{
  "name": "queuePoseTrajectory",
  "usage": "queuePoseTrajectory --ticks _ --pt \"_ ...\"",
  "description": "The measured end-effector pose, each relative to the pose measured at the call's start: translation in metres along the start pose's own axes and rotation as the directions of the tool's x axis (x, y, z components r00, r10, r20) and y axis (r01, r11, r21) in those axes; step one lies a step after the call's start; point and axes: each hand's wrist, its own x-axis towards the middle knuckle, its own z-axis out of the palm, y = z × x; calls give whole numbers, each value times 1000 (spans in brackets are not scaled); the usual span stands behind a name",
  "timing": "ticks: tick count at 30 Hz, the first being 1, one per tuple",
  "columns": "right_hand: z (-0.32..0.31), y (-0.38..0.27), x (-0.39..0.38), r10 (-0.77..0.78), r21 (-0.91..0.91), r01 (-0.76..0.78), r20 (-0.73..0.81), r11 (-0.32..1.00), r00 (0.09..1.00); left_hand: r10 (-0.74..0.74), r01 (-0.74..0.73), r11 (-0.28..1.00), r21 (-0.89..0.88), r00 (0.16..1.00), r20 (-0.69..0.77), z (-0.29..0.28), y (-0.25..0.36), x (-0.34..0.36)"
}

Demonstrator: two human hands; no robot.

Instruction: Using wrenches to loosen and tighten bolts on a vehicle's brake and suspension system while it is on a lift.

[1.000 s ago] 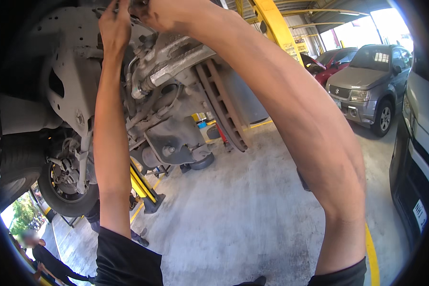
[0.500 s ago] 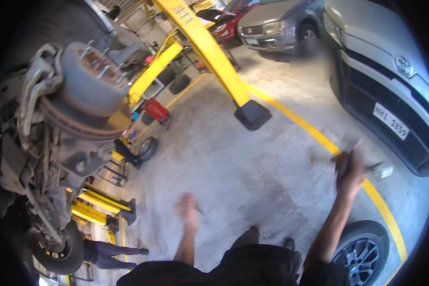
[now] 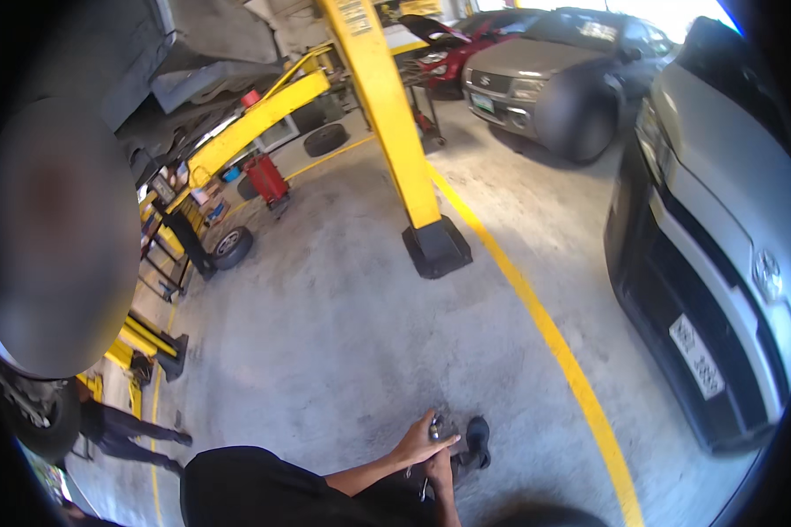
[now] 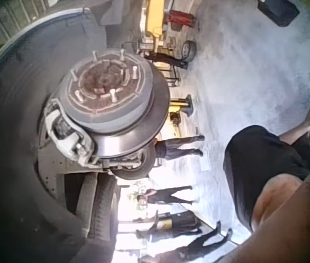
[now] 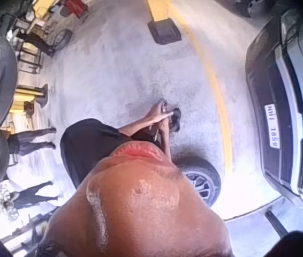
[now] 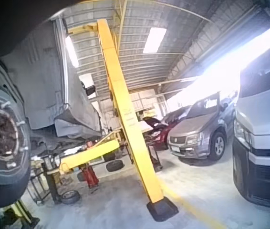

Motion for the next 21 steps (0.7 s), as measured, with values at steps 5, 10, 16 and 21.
queuePoseTrajectory --ticks 5,10,16,21 --pt "-80 -25 122 34 198 -49 81 979 996 158 -199 970 -136 950 -268 17 30 114" --pt "-124 -135 203 -21 190 -60 397 980 918 -102 -163 619 -768 953 -285 -49 75 211" --pt "-142 -185 294 222 35 -280 519 959 825 -245 -362 300 -882 865 -438 -116 101 304" --pt "-134 -204 409 96 -64 -73 513 995 853 -261 -444 367 -817 794 -549 -143 96 389"
